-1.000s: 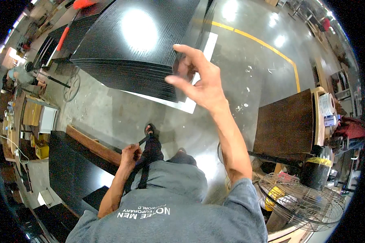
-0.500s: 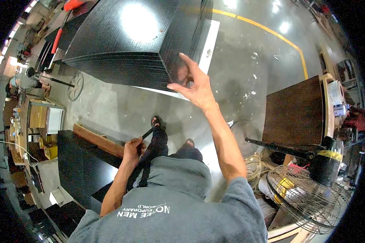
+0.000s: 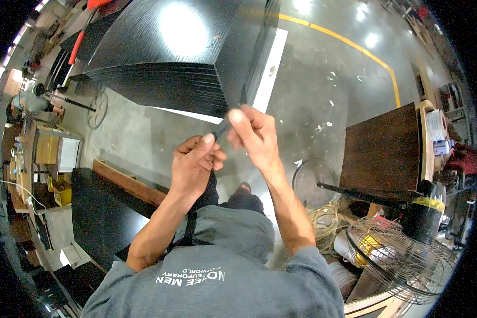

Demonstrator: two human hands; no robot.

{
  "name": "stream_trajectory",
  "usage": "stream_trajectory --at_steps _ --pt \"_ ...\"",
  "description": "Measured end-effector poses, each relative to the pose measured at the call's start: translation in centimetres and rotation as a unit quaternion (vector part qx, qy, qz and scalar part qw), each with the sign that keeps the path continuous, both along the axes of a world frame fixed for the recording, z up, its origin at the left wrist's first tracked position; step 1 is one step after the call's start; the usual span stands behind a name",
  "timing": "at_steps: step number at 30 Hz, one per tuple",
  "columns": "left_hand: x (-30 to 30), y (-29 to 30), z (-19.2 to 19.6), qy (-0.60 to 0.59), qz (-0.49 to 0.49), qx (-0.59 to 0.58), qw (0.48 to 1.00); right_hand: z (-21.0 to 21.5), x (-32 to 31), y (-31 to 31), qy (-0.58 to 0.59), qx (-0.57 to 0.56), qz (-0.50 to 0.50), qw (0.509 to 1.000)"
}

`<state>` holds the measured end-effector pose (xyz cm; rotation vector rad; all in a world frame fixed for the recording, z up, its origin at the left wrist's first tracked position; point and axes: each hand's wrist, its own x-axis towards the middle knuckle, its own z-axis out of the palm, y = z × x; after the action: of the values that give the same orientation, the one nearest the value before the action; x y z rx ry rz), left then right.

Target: Use a small scraping tool to clean excess material from the edges of stacked furniture panels and reorganize the stack.

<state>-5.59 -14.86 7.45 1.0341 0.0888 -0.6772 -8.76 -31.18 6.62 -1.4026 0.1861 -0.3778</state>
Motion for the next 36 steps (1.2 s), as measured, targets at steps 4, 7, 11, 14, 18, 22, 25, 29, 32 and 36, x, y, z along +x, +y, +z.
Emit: stream_trajectory --at_steps 4,7,11,14,18,22,25,29,32,36 --pt "1.1 -1.9 1.7 -0.054 -0.027 -0.002 0.998 3.4 1.4 -0.8 0.027 -0.059 -0.045 0.997" --pt "2.1 -2.8 2.9 -0.089 -0.026 0.005 0.996 5.0 2.7 -1.3 0.006 -0.084 -0.055 0.995" --pt "2.4 -3.5 2.6 -0.149 0.011 -0.018 0.989 5.6 3.6 -1.4 -0.040 -0.036 -0.020 0.998" --pt "1.4 -3.5 -0.1 -0.140 0.017 -0.031 0.990 1.7 3.5 -1.4 0.000 -0.049 -0.019 0.999" --pt "0.6 -3.7 -3.3 -0.085 0.015 0.035 0.996 -3.8 3.0 -1.3 0.044 -0.008 -0.033 0.998" --pt "0.0 -3.1 -1.0 -0.154 0.028 0.054 0.986 0.5 2.5 -1.0 -0.023 -0.036 -0.031 0.999" --pt "1.0 -3.8 0.5 -0.235 0.062 0.024 0.970 3.6 3.3 -1.0 -0.045 -0.036 -0.034 0.998" --pt "0.8 -3.6 -2.4 -0.168 0.069 0.053 0.982 -0.9 3.3 -0.2 -0.028 -0.070 -0.068 0.995" --pt "0.3 -2.7 -7.9 -0.080 0.020 0.100 0.992 -8.8 2.6 -0.2 0.042 -0.022 -0.064 0.997" --pt "-0.1 -3.1 -6.3 -0.114 0.046 0.112 0.986 -5.9 2.1 -0.3 0.060 0.000 -0.057 0.997"
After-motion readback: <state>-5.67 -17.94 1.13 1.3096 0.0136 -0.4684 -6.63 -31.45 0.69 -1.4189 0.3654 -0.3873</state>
